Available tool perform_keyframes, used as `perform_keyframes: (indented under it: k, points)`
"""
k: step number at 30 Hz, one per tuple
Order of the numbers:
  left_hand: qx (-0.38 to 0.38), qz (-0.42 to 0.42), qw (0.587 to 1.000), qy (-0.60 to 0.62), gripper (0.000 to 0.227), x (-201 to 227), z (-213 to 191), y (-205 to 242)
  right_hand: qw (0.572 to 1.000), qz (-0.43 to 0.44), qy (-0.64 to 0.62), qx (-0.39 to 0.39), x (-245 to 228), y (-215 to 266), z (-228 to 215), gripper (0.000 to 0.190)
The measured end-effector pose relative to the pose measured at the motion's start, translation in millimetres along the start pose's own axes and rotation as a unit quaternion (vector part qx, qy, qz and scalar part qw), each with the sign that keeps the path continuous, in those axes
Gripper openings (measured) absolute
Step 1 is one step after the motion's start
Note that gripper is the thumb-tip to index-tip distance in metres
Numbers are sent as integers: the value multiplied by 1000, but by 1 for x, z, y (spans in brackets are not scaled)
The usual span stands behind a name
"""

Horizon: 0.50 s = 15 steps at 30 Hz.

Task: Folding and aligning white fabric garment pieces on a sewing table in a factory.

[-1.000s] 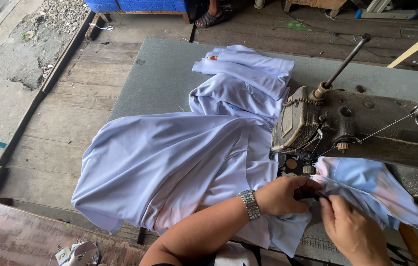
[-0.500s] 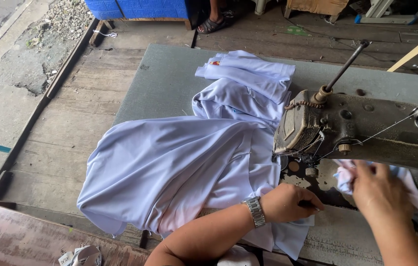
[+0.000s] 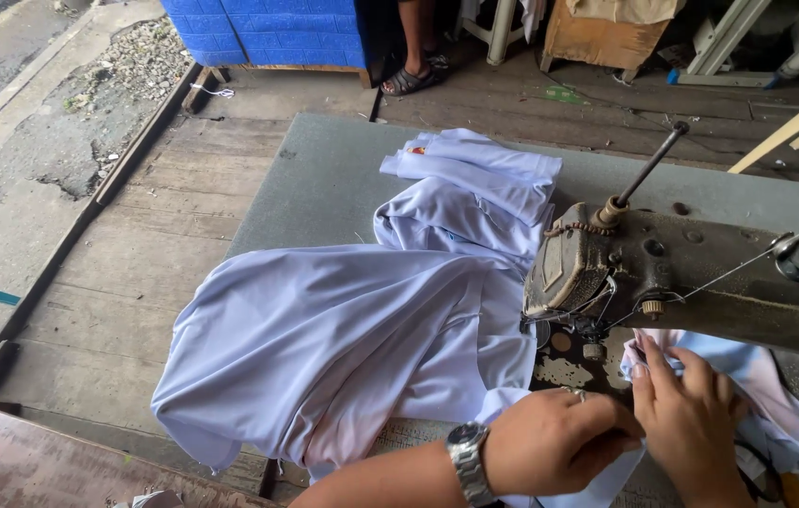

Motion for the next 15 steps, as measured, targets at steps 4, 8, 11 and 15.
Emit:
perform_keyframes:
  k: [4, 8, 11, 15]
  points:
    - [36, 38, 998, 24, 13, 16, -22, 16, 906, -23, -421, 51, -16, -5, -64, 28]
    - [70, 23, 997, -28, 17, 21, -31, 26, 763, 4, -643, -61, -51, 16, -73, 57]
    - [83, 16, 996, -16, 18, 30, -45, 31, 799, 6, -601, -7, -67, -5, -128, 22]
    - [88, 128, 983, -100, 21, 62, -73, 48, 879, -49, -471, -46, -45, -1, -132, 28]
Point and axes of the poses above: each hand's wrist, its own y-axis away from the middle knuckle, its own z-axis out of the palm, x = y × z, the point moved 10 cm from there along -y, towards the middle knuckle, and after that the axes turned 9 degrees about -z, right-handed, at the moved point
